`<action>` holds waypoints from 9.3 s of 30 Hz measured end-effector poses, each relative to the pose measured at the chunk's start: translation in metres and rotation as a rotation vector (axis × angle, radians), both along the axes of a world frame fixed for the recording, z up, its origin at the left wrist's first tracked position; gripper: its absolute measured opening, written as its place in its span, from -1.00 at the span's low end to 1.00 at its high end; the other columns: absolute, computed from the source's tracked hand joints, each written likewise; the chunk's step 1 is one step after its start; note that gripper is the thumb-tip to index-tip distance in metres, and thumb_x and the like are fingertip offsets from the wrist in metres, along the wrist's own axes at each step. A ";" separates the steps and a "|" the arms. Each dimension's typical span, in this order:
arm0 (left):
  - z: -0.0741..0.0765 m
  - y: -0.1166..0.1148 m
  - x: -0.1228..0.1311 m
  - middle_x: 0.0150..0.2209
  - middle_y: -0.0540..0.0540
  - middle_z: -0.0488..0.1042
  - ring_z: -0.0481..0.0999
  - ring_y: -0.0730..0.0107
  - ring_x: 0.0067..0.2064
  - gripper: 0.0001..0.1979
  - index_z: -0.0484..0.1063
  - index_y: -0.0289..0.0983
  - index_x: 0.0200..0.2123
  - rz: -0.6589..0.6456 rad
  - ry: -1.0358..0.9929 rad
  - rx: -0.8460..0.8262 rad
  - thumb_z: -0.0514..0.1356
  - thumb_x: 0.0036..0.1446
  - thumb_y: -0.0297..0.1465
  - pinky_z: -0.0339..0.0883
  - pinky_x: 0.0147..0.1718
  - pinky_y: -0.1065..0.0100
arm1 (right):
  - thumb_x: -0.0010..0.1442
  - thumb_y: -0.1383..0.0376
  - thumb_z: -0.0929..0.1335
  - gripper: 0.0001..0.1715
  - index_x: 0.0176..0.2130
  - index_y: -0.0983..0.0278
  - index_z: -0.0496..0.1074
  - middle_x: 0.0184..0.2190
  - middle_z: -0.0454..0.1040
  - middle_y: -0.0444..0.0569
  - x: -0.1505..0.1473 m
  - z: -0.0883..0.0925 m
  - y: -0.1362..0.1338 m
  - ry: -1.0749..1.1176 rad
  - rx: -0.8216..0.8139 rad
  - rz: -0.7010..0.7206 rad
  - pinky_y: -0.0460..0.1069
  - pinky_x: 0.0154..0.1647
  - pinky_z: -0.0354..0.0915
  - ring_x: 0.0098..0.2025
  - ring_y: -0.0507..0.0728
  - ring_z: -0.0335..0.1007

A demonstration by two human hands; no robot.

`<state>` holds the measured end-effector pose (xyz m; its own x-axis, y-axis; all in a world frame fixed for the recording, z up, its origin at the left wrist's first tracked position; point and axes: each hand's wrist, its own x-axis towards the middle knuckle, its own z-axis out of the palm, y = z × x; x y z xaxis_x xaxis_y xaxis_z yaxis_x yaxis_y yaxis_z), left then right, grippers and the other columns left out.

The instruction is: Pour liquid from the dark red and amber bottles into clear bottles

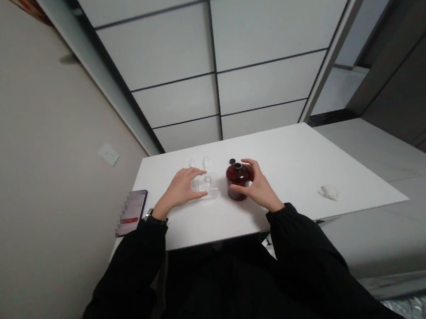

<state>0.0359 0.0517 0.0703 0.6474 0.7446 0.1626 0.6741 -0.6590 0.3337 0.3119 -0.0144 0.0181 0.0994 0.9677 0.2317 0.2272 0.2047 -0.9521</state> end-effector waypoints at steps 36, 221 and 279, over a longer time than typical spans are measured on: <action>-0.037 -0.002 -0.022 0.22 -0.07 0.57 0.45 0.05 0.19 0.02 0.14 -0.04 0.47 0.029 -0.292 -0.167 0.57 0.03 -0.24 0.29 0.25 -0.02 | 0.23 0.02 0.48 -0.66 -0.14 0.20 0.64 -0.08 0.62 0.08 0.042 0.006 0.123 -0.512 0.032 0.260 0.29 0.01 0.57 -0.19 0.22 0.60; -0.062 -0.017 -0.040 0.00 -0.17 0.66 0.61 0.10 0.12 -0.71 0.56 -0.20 -0.13 0.326 -0.832 -0.377 0.39 0.19 -0.16 0.42 0.22 0.04 | 0.45 0.25 0.38 -0.87 -0.20 0.20 0.50 -0.30 0.63 -0.04 0.027 -0.047 -0.067 -0.671 0.396 -0.440 0.04 -0.20 0.48 -0.28 0.17 0.61; 0.063 0.042 0.014 -0.05 -0.08 0.58 0.63 0.33 -0.13 -0.63 0.42 -0.18 0.00 0.062 -0.536 -0.298 0.40 0.15 -0.32 0.57 -0.01 0.20 | 0.48 0.15 0.34 -0.76 -0.17 0.20 0.54 -0.23 0.65 0.00 0.023 -0.055 -0.069 -0.640 0.314 -0.414 0.07 -0.16 0.49 -0.22 0.20 0.64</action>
